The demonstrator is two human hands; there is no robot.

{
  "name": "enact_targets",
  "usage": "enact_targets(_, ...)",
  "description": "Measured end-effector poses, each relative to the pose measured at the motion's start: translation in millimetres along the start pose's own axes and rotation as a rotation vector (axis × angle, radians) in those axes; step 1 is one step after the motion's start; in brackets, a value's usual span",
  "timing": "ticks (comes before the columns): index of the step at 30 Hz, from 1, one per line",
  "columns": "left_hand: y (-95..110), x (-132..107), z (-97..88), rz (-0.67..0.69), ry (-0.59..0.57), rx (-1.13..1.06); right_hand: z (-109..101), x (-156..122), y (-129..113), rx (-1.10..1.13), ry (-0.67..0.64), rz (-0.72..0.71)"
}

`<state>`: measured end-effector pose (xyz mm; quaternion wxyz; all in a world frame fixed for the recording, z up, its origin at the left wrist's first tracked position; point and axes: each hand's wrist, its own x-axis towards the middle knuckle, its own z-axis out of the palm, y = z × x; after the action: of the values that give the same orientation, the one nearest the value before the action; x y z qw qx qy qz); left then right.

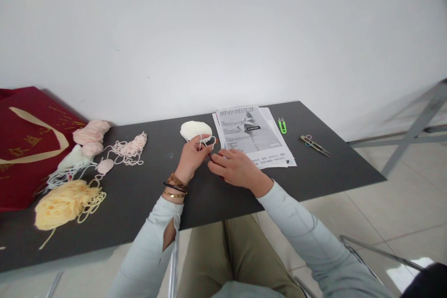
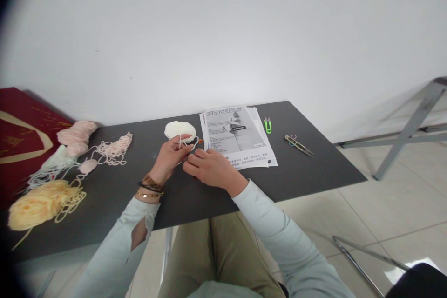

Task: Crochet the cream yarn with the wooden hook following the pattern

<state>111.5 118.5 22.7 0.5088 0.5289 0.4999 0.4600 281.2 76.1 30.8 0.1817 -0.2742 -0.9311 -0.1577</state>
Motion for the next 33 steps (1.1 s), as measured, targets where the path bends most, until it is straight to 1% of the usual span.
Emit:
enact_targets(3, 1.8, -0.4, -1.5, -0.023, 0.007, -0.001, 0.1, 0.2, -0.4, -0.012, 0.0, 0.005)
enact_targets(7, 1.4, -0.5, -0.4, -0.038, -0.02, -0.015, 0.4, 0.0, -0.5, -0.019, 0.008, -0.003)
enact_targets(12, 1.8, -1.3, -2.3, -0.004, -0.059, -0.082, 0.1, -1.4, 0.7, -0.021, 0.022, 0.02)
enact_targets(17, 5.5, -3.6, -3.4, 0.076, -0.131, -0.173, 1.5, -5.9, 4.4, 0.024, 0.094, 0.059)
enact_targets(21, 8.4, -5.3, -3.8, 0.135, -0.172, -0.23, 5.7, -9.1, 5.6, 0.139, 0.176, 0.165)
enact_targets(24, 8.8, -5.8, -5.0, 0.163, -0.17, -0.231, 8.1, -9.0, 4.3, 0.245, 0.242, 0.237)
enact_targets(28, 5.9, -6.0, -2.7, 0.192, -0.126, -0.268, 7.5, -4.9, 1.9, 0.418, 0.361, 0.287)
enact_targets(33, 0.9, -9.8, 10.4, 0.249, -0.035, -0.348, 8.9, 1.0, -1.1, 0.635, 0.498, 0.39)
